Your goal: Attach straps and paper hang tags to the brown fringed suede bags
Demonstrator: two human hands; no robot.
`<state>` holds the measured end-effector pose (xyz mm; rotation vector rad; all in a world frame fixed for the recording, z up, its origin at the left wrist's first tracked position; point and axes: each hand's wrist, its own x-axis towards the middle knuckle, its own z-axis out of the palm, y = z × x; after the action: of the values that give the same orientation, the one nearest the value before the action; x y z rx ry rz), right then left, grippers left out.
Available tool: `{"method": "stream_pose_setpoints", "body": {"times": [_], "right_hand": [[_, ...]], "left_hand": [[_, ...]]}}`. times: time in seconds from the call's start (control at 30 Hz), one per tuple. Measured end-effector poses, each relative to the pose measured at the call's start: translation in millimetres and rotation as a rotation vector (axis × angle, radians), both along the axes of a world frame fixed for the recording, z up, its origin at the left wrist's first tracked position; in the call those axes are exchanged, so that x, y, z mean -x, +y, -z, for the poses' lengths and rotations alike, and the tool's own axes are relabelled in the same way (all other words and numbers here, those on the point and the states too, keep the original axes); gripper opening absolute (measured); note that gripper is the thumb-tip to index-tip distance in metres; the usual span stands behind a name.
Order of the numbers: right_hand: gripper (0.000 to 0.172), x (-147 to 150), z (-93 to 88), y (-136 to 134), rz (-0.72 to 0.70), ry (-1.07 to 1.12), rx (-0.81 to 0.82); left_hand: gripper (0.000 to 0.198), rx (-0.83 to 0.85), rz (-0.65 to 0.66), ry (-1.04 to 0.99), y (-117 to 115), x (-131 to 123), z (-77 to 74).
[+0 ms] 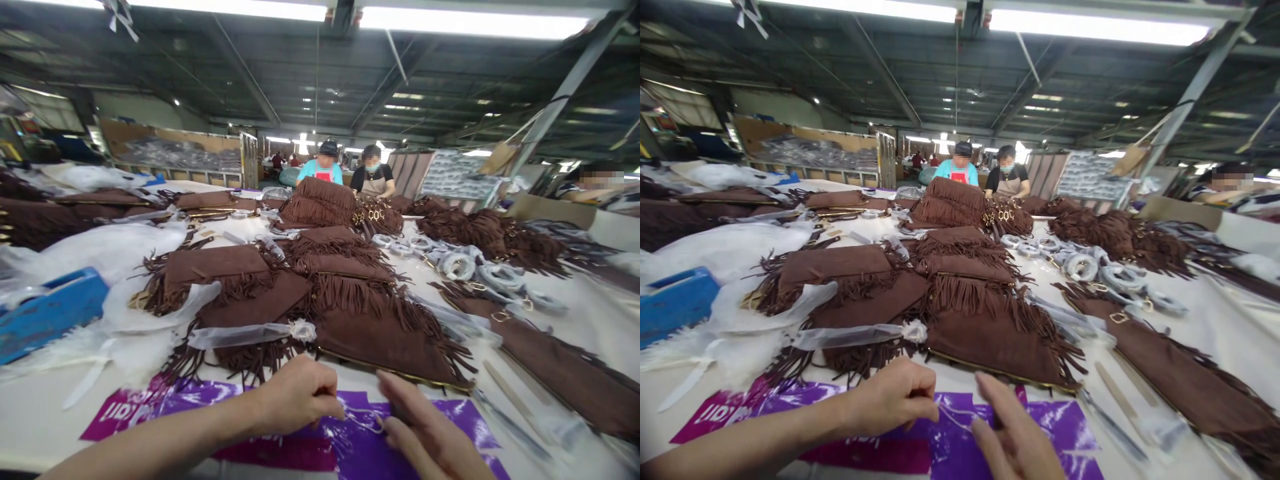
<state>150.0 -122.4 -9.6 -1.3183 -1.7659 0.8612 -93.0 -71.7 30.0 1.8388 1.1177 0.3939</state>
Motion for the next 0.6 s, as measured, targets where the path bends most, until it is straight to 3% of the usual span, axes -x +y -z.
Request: {"method": "stream_pose_setpoints", "body": {"times": [0.07,0.13,0.2,0.3,0.4,0.47,0.53,0.6], "right_hand": [[0.063,43,3.4,3,-0.075,0.299,0.237],[0.074,71,8.2,13,-0.185,0.436,0.426],[0.065,83,11.0,26,-0.263,0.412,0.481],[0.033,84,7.8,45,-0.230,0.213,0.304],[0.030,84,0.4,57,-0.216,0.011,0.107],[0.024,86,-2.5,61,-0.218,-0.052,0.001],[0.032,89,-2.8,65,-0.159,-0.043,-0.098],[0.049,91,-1.3,67,-0.150,0.041,-0.063]], "left_hand": [[0.017,-0.124,0.035,0.040,3,-2,-2.7],[0.015,-0.196,0.096,0.032,8,3,-4.5],[0.017,-0.197,0.139,0.005,15,13,-6.0],[0.019,-0.117,0.088,-0.022,27,33,-7.4],[0.018,-0.066,0.024,-0.053,37,46,-7.0],[0.020,-0.126,0.032,-0.012,40,47,-6.1],[0.019,-0.277,0.070,0.122,41,42,-4.9],[0.015,-0.456,0.110,0.311,40,36,-3.2]]}}
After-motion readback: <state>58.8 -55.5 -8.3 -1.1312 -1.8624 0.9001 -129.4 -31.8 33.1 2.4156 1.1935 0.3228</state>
